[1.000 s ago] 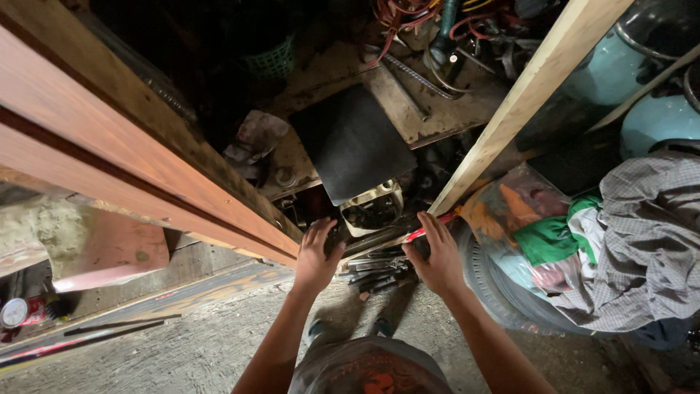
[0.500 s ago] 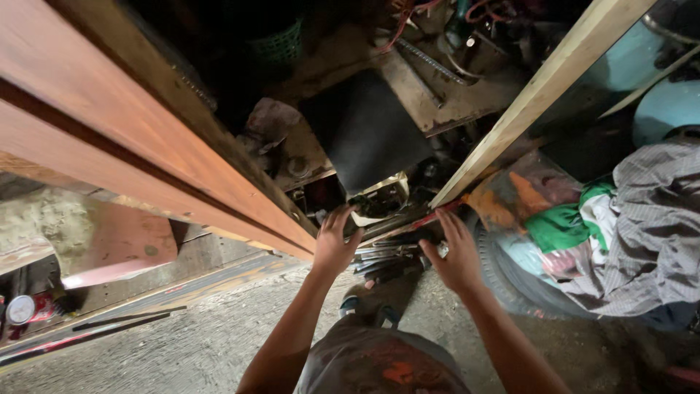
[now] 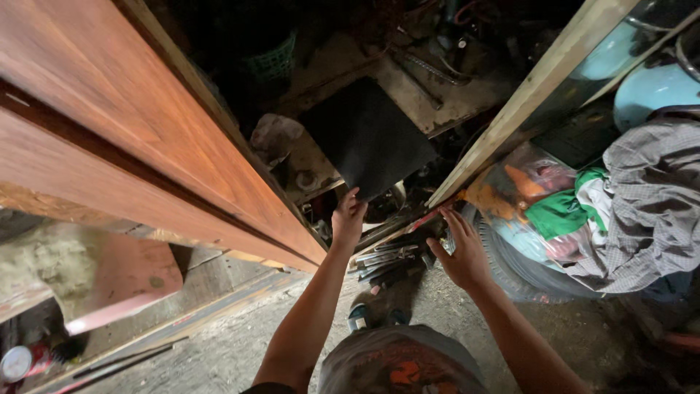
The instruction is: The person retrieves a hammer and a metal punch from a cluttered shelf, then uses them to work on a large, rusty car bumper placed on a wooden workbench. They repeatedly strike the punch against the bumper's surface, likely to remove rust or reshape the metal.
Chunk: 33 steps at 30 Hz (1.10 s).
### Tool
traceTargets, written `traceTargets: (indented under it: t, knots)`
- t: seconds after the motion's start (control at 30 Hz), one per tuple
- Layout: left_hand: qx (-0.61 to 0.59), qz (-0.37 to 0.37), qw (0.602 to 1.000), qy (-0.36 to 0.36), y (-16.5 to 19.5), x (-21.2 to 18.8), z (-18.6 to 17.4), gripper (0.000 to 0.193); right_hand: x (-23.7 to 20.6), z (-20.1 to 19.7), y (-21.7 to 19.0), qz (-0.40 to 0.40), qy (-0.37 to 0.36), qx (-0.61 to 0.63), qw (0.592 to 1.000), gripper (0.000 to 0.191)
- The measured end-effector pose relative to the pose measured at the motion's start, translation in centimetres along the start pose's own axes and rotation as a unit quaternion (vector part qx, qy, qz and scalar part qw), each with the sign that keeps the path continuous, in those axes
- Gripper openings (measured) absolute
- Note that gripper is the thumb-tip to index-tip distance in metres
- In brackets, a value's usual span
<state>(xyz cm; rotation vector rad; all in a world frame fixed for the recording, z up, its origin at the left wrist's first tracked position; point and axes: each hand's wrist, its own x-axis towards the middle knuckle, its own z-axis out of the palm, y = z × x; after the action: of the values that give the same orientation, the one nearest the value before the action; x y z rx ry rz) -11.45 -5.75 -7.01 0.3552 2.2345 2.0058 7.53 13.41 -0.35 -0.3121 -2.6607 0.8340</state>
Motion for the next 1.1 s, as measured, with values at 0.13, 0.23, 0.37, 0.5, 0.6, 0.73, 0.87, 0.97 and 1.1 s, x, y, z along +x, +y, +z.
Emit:
traceTargets:
  t: [0.13,0.23,0.37,0.5,0.6,0.73,0.87,0.97,1.1]
  knots:
    - [-0.091,-0.088,0.992,0.022,0.3,0.6,0.7,0.038,-0.2,0.5,0.3,0.001,0.015,0.001,1.000,0.070]
    - [-0.202,-0.130,0.970,0.037,1.4,0.8,0.7,0.034,0.6,0.7,0.5,0.005,0.002,0.019,1.000,0.069]
    - [-0.294,-0.199,0.933,0.056,3.1,1.6,0.6,0.036,3.8,1.2,1.0,0.036,-0.064,0.021,0.997,0.073]
    - [-0.353,-0.216,0.907,0.080,3.8,2.6,0.7,0.040,8.8,2.6,1.7,0.090,-0.161,0.043,0.982,0.083]
    - [-0.404,-0.171,0.896,0.077,3.9,3.2,1.2,0.041,12.3,3.3,2.3,0.083,-0.180,0.159,0.967,0.084]
    - [-0.390,-0.152,0.900,0.120,4.1,3.9,1.9,0.043,15.6,2.4,3.4,-0.051,-0.088,0.100,0.990,0.063]
    - [-0.280,-0.086,0.946,0.138,4.5,4.1,2.5,0.036,16.8,1.3,4.6,-0.084,0.002,0.064,0.994,0.039]
    - [-0.166,-0.012,0.978,0.126,4.9,4.1,2.6,0.030,17.7,0.6,4.5,-0.139,0.052,0.053,0.988,0.029]
    - [0.129,0.074,0.970,0.192,5.8,3.8,2.3,0.025,18.8,0.1,3.9,-0.149,0.088,0.017,0.985,0.016]
